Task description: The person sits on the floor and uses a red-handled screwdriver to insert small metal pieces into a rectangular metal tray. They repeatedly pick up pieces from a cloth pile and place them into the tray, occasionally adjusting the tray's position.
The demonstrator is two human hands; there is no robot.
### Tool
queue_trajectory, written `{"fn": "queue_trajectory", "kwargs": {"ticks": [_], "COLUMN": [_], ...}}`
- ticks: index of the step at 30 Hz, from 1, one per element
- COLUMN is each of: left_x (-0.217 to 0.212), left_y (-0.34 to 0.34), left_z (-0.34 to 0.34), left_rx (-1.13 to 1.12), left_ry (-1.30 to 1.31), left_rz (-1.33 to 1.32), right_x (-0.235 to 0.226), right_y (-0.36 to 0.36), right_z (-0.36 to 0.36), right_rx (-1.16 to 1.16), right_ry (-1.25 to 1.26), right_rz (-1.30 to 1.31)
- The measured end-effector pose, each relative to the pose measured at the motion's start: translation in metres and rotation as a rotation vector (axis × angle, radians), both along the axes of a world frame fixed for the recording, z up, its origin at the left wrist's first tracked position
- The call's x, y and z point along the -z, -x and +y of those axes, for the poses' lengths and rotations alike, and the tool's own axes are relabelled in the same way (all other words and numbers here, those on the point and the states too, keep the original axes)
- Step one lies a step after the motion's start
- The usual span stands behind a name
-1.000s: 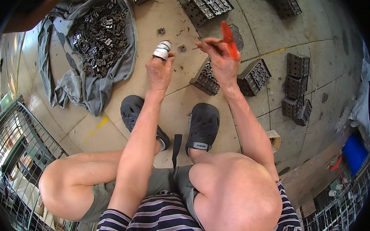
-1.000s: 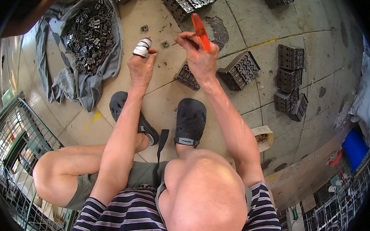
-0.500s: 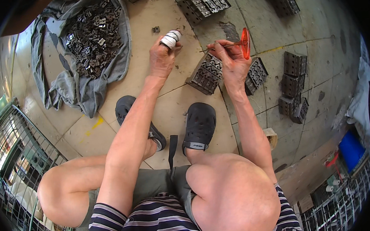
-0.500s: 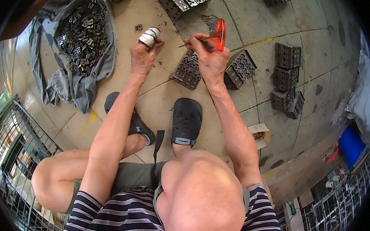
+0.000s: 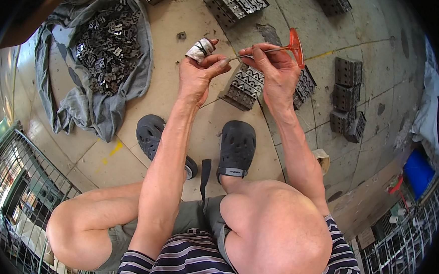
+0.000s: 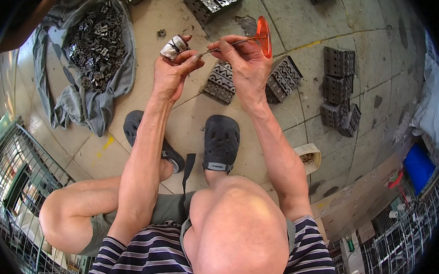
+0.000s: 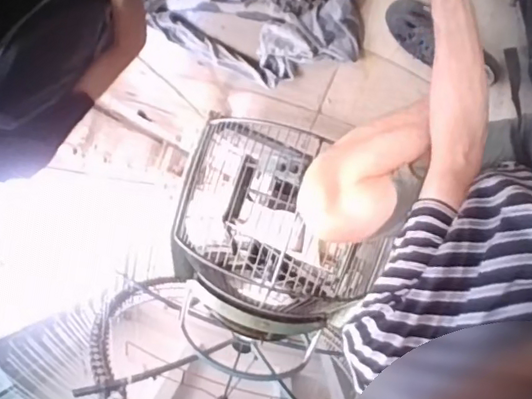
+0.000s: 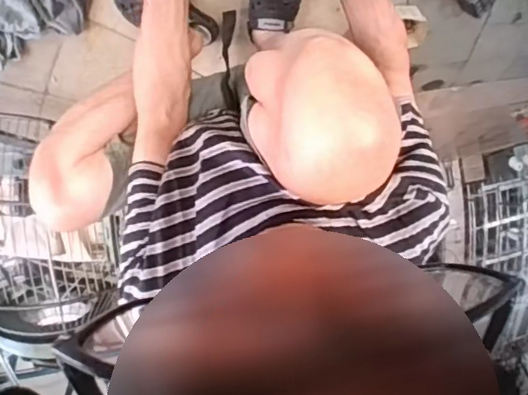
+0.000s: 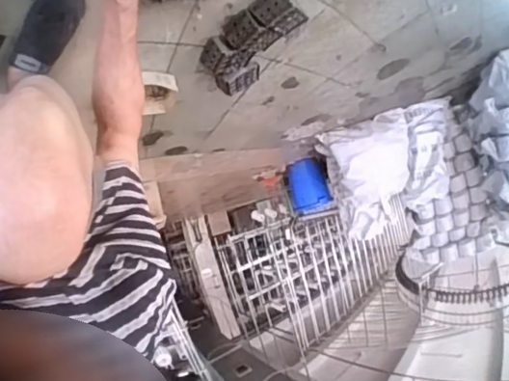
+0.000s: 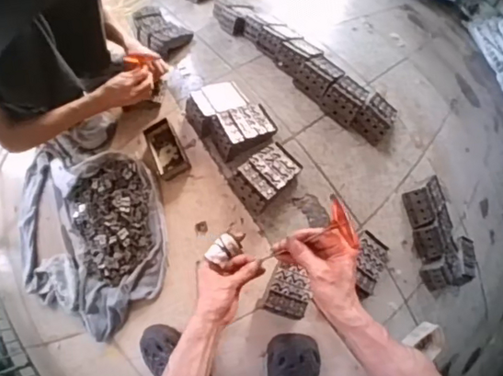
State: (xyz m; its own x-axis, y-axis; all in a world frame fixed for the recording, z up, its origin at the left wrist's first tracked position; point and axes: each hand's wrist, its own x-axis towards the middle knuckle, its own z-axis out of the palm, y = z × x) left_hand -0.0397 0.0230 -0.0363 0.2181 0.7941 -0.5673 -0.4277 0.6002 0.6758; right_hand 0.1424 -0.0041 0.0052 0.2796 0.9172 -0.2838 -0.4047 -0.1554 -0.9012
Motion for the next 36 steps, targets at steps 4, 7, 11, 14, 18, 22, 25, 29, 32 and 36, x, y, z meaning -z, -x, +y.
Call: {"fn": "queue_trajectory", "kwargs": {"ticks": [4,7,11,14,18,22,25,29,32,36], "left_x": [-0.003,-0.006,-0.013,-0.016,-0.010,0.006,0.015,0.024,0.028,0.027], "left_y": [-0.003,-0.005,-0.006,-0.009,-0.020,-0.028,-0.033,-0.033,-0.033,-0.031], "left_z": [-0.001,0.000,0.003,0.003,-0.008,-0.011,-0.015,-0.015,-0.017,-0.017], "left_rx": [0.061,0.122,0.280,0.368,0.334,0.365,0.408,0.412,0.379,0.321], "left_ry": [-0.008,0.000,-0.070,-0.128,-0.213,-0.310,-0.442,-0.564,-0.543,-0.369], "left_rz": [0.016,0.016,0.073,0.121,0.179,0.295,0.484,0.627,0.608,0.480], "right_x": [0.000,0.000,-0.002,-0.003,0.001,0.012,0.022,0.034,0.039,0.040], "right_y": [-0.005,-0.012,-0.020,-0.031,-0.038,-0.027,-0.022,-0.022,-0.019,-0.014], "right_z": [-0.003,-0.008,-0.013,-0.012,-0.012,-0.021,-0.028,-0.031,-0.033,-0.033], "right_rx": [-0.016,-0.041,-0.085,-0.201,-0.230,-0.122,-0.059,-0.096,-0.093,-0.160], "right_ry": [0.049,0.068,0.100,0.146,0.163,0.140,0.139,0.097,0.082,-0.003], "right_rz": [-0.013,-0.011,-0.036,-0.098,-0.103,-0.143,-0.217,-0.296,-0.305,-0.552]}}
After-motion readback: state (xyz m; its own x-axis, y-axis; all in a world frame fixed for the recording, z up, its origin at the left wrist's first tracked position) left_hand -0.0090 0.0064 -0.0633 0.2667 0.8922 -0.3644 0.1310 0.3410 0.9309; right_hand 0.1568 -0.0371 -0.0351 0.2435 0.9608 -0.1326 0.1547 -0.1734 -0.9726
